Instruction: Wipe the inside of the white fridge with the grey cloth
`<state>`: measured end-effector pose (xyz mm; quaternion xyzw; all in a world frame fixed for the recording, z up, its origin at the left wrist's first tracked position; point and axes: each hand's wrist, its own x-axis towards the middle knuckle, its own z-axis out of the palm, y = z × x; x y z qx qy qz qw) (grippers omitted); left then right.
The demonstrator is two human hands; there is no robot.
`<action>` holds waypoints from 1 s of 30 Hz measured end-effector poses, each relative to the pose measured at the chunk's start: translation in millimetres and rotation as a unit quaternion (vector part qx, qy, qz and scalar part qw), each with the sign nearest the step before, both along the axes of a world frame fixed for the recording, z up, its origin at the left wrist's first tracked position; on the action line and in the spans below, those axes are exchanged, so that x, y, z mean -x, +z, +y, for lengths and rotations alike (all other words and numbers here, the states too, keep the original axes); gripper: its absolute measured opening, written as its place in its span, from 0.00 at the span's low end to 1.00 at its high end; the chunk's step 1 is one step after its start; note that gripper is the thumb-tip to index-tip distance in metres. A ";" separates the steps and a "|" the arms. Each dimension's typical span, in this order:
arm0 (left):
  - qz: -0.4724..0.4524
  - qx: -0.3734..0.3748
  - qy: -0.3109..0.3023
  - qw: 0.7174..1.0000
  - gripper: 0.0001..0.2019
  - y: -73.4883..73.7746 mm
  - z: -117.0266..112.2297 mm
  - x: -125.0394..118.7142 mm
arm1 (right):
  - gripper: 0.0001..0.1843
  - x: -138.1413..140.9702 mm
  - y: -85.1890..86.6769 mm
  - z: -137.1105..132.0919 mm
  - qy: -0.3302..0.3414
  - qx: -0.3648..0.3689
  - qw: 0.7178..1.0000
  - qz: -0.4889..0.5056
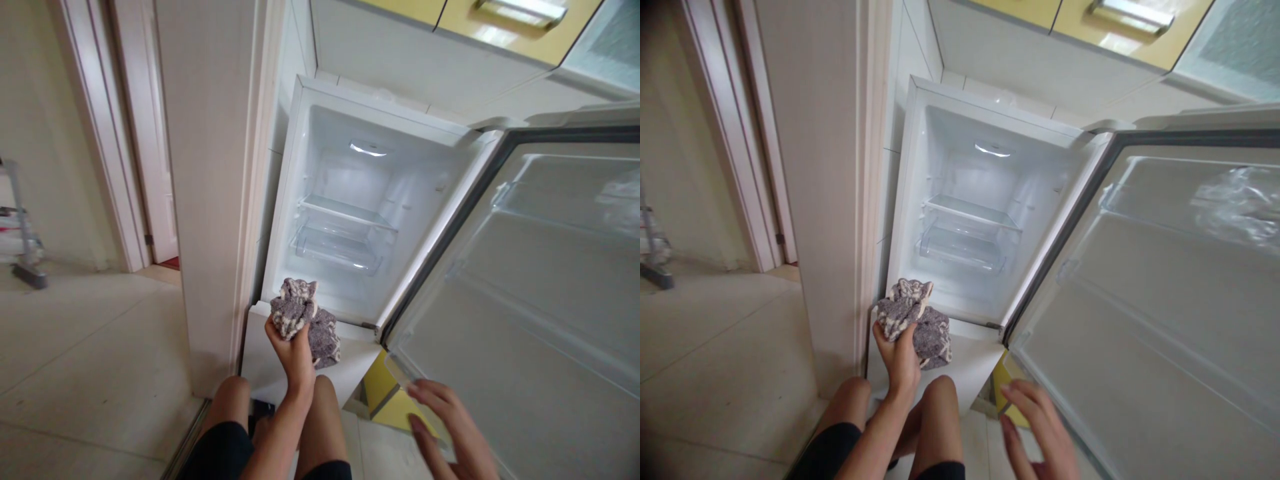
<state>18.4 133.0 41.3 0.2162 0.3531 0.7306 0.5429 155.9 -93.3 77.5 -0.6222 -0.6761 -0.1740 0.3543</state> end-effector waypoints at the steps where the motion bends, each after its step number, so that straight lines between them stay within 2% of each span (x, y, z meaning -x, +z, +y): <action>1: 0.004 0.002 -0.010 1.000 0.29 -0.4 -3.3 -0.6 | 0.24 12.9 2.1 21.5 0.046 0.037 0.998 -0.005; 3: 0.020 -0.009 -0.033 0.999 0.29 -0.5 -9.6 0.0 | 0.34 33.9 4.3 62.4 0.101 0.096 0.990 0.001; 5: 0.049 -0.034 -0.055 0.997 0.28 0.4 -13.2 3.2 | 0.41 46.5 1.8 95.8 0.146 0.120 0.981 0.029; 8: 0.100 -0.064 -0.064 0.991 0.28 2.4 -11.8 10.5 | 0.45 54.8 -8.0 128.0 0.168 0.144 0.971 0.094; 11: 0.135 -0.090 -0.052 0.985 0.29 2.5 -7.3 15.3 | 0.46 61.5 -16.5 145.3 0.160 0.149 0.965 0.142; 13: 0.172 -0.132 -0.046 0.975 0.26 1.0 -6.5 15.9 | 0.45 65.9 -19.7 153.5 0.154 0.122 0.966 0.167; 16: 0.251 -0.219 -0.022 0.943 0.20 -0.6 -10.1 15.0 | 0.41 68.4 -23.8 163.6 0.143 0.052 0.967 0.205; 19: 0.316 -0.292 -0.004 0.903 0.19 0.3 -15.3 15.5 | 0.36 65.0 -32.8 170.5 0.132 0.019 0.957 0.258; 21: 0.342 -0.328 -0.021 0.880 0.21 1.6 -15.8 16.7 | 0.31 61.7 -41.5 174.3 0.108 0.017 0.944 0.311; 23: 0.348 -0.343 -0.047 0.871 0.23 3.1 -10.4 17.2 | 0.28 59.1 -49.3 178.9 0.083 0.019 0.930 0.358; 24: 0.342 -0.336 -0.065 0.875 0.22 4.2 -4.6 16.8 | 0.29 58.2 -52.1 181.5 0.075 0.024 0.924 0.375; 26: 0.311 -0.282 -0.103 0.902 0.19 7.2 13.7 14.6 | 0.37 57.5 -54.2 186.4 0.063 0.042 0.916 0.394; 28: 0.249 -0.173 -0.132 0.944 0.15 11.2 38.6 10.3 | 0.50 58.7 -52.3 188.6 0.058 0.066 0.919 0.385; 30: 0.168 -0.080 -0.131 0.974 0.15 15.6 64.9 4.8 | 0.60 62.8 -47.8 186.3 0.068 0.084 0.935 0.338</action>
